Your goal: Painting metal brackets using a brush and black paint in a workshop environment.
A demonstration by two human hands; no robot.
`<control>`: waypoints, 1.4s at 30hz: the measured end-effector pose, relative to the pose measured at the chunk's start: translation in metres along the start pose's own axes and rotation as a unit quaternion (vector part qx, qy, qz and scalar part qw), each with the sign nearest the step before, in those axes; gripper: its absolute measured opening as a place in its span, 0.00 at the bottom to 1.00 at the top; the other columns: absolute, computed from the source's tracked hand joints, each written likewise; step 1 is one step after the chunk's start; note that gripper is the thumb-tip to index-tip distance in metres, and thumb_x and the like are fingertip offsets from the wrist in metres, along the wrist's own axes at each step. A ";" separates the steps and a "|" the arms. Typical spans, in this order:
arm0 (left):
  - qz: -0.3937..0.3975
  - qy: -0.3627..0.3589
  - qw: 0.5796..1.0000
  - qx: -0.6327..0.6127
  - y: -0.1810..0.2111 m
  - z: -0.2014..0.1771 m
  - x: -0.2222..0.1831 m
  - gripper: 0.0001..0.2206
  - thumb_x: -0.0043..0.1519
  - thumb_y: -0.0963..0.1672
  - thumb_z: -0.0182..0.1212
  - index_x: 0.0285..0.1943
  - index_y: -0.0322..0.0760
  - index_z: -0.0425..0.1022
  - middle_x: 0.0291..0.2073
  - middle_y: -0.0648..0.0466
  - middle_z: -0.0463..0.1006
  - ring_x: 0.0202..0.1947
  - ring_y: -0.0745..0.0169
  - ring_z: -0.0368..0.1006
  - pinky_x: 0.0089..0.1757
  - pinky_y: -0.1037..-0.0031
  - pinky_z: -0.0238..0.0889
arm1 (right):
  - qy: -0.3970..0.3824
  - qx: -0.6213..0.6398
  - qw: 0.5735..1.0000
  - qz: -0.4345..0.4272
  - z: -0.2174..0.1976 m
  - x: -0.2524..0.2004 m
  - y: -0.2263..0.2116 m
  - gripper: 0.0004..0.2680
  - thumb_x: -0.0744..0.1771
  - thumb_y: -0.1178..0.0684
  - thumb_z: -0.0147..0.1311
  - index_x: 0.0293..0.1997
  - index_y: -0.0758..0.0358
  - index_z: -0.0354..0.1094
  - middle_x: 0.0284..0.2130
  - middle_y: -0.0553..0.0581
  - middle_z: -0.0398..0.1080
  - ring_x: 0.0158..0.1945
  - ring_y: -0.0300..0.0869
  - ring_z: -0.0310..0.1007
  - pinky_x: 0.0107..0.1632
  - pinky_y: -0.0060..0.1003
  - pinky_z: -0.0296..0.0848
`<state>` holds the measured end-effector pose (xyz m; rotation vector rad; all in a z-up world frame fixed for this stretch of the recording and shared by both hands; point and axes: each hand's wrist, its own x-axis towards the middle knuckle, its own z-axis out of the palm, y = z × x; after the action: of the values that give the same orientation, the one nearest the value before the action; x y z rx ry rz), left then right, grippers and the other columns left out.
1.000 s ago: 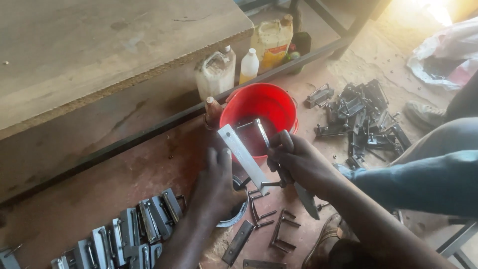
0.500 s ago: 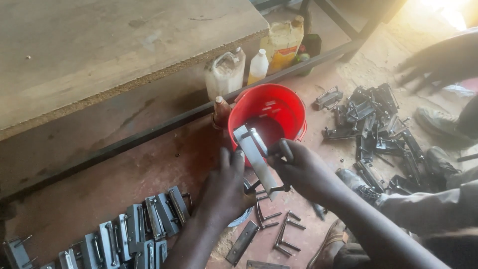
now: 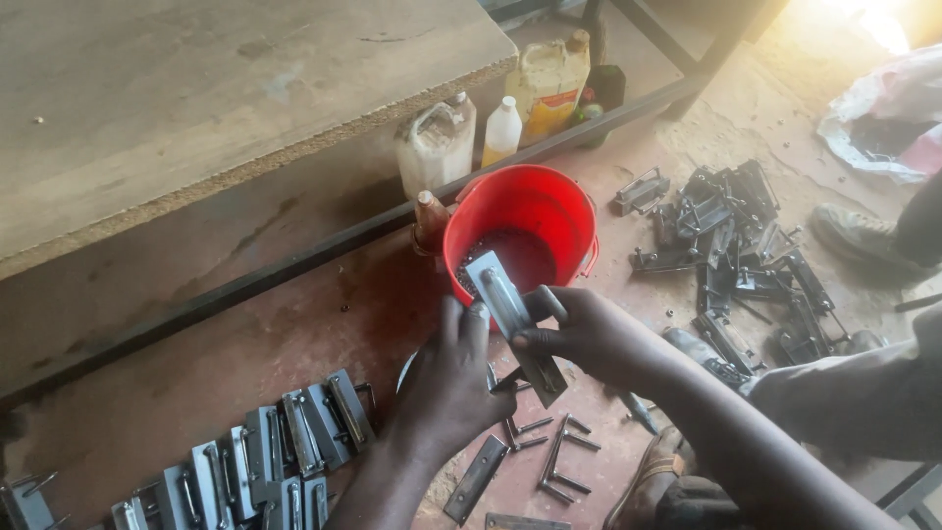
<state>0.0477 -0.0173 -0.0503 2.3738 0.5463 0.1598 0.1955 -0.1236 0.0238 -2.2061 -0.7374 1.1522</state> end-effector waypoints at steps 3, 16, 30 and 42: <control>0.050 0.052 0.997 0.005 -0.002 0.008 -0.002 0.38 0.37 0.43 0.77 0.57 0.33 0.61 0.66 0.34 0.57 0.48 0.24 0.71 0.39 0.52 0.70 | 0.002 -0.011 1.000 0.003 0.000 -0.001 -0.004 0.12 0.62 0.47 0.65 0.47 0.51 0.80 0.39 0.44 0.84 0.41 0.31 0.78 0.48 0.28 0.70; -0.038 0.013 0.993 0.113 0.002 0.019 -0.003 0.18 0.52 0.41 0.67 0.53 0.34 0.74 0.54 0.42 0.67 0.54 0.35 0.61 0.43 0.45 0.65 | 0.075 -0.408 0.905 -0.095 0.034 0.020 0.056 0.14 0.63 0.27 0.58 0.35 0.42 0.72 0.31 0.40 0.75 0.30 0.38 0.81 0.35 0.41 0.79; -0.072 -0.104 0.984 0.125 -0.017 0.004 -0.004 0.09 0.59 0.46 0.62 0.43 0.46 0.87 0.47 0.49 0.75 0.55 0.42 0.64 0.58 0.50 0.50 | 0.060 -0.455 0.870 -0.182 0.064 0.039 0.056 0.22 0.59 0.28 0.65 0.43 0.41 0.54 0.25 0.40 0.76 0.27 0.39 0.81 0.31 0.42 0.77; -0.351 0.058 0.923 0.149 -0.200 -0.070 -0.085 0.10 0.54 0.46 0.70 0.42 0.42 0.83 0.46 0.48 0.79 0.47 0.44 0.70 0.49 0.55 0.58 | 0.164 -0.251 0.917 -0.263 0.151 0.146 0.130 0.10 0.58 0.45 0.69 0.40 0.43 0.76 0.25 0.40 0.81 0.25 0.33 0.78 0.38 0.32 0.77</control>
<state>-0.1151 0.1237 -0.1254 2.2951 1.5268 -0.1168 0.1666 -0.0853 -0.2180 -2.2842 -1.4800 0.3298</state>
